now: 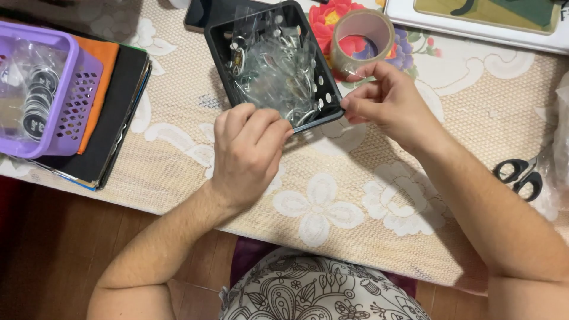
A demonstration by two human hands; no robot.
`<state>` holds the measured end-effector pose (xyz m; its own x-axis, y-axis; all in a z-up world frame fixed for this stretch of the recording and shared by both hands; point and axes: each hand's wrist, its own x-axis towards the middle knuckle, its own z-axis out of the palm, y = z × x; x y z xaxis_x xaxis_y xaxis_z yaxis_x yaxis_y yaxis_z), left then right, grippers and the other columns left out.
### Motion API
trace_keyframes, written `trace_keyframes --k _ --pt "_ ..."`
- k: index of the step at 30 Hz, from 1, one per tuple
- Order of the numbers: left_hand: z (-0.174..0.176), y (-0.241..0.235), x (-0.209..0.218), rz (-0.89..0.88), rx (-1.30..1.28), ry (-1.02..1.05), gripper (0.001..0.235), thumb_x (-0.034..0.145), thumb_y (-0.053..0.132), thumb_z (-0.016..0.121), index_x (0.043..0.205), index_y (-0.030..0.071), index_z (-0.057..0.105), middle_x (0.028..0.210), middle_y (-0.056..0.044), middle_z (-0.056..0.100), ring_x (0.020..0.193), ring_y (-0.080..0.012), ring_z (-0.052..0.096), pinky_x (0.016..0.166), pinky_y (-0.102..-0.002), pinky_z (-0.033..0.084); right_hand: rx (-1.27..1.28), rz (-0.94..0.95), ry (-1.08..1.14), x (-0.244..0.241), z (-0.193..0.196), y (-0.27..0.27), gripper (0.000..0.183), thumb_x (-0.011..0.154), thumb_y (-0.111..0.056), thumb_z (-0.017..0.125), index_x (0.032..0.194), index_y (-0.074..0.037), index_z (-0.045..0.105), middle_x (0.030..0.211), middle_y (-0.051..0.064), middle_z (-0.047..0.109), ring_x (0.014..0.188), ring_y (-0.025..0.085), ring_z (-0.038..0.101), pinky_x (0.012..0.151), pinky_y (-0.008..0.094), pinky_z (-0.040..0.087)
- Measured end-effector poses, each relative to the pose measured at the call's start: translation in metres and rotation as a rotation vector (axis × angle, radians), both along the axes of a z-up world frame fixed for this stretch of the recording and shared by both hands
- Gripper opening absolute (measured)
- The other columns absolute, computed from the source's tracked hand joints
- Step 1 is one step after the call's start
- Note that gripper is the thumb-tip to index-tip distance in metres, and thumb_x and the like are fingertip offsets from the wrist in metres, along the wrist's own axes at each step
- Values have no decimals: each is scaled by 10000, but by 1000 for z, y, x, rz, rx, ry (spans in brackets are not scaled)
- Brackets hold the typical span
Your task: The person wraps small keychains with clear tape and places them into a black plastic basket. After wrapping several keychains, the person handles a stack of clear plastic bags, smoothing and folding them on the table.
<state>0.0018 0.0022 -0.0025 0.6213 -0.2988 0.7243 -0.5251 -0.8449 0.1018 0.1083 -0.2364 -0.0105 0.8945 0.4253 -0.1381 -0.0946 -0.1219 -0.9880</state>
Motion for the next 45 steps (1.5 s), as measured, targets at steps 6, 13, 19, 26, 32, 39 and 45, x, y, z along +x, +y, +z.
trace_keyframes --k 6,13,19,26,32,39,45 --pt "36 5 -1 -90 -273 39 68 998 140 696 976 77 708 886 -21 578 888 -273 507 827 -387 423 -215 18 -288 -6 19 3 543 827 -14 810 1274 -1 503 877 159 688 779 200 680 704 334 602" --pt "42 -17 -5 -286 -731 307 82 964 165 723 1021 107 733 860 -32 658 875 -225 597 856 -356 485 -14 177 -693 -69 58 21 118 940 -178 687 913 -92 763 767 80 651 709 200 649 633 307 598" --pt "28 -41 -20 -335 -842 208 67 940 130 724 980 84 751 910 -70 695 889 -274 632 872 -405 522 89 219 -351 -72 30 17 153 919 -194 707 903 -52 760 690 56 694 645 103 641 535 251 605" --pt "-8 -55 -22 -12 -207 -341 81 876 205 774 920 138 759 957 -49 722 918 -288 675 802 -443 562 235 188 93 -85 10 9 375 957 -254 610 1107 82 684 840 147 721 804 198 711 732 424 650" --pt "-11 -65 -24 -33 -178 -312 159 941 205 717 1005 72 659 953 -93 681 917 -318 677 823 -457 570 233 42 262 -85 -3 -10 250 972 -165 613 1045 41 735 873 136 778 842 206 762 766 374 643" --pt "-34 -5 -60 -189 -1 -3 280 1041 178 623 770 110 643 653 -19 643 550 -130 588 484 -224 463 259 9 205 -64 -16 -44 281 1058 -123 501 1269 -7 644 851 92 682 720 141 665 684 221 572" --pt "-49 86 -80 362 -96 552 398 956 272 689 1273 32 686 1117 -134 590 1051 -334 476 876 -448 412 291 -34 332 -61 -24 -43 266 1092 -225 436 896 -84 545 648 33 511 507 130 462 461 243 409"
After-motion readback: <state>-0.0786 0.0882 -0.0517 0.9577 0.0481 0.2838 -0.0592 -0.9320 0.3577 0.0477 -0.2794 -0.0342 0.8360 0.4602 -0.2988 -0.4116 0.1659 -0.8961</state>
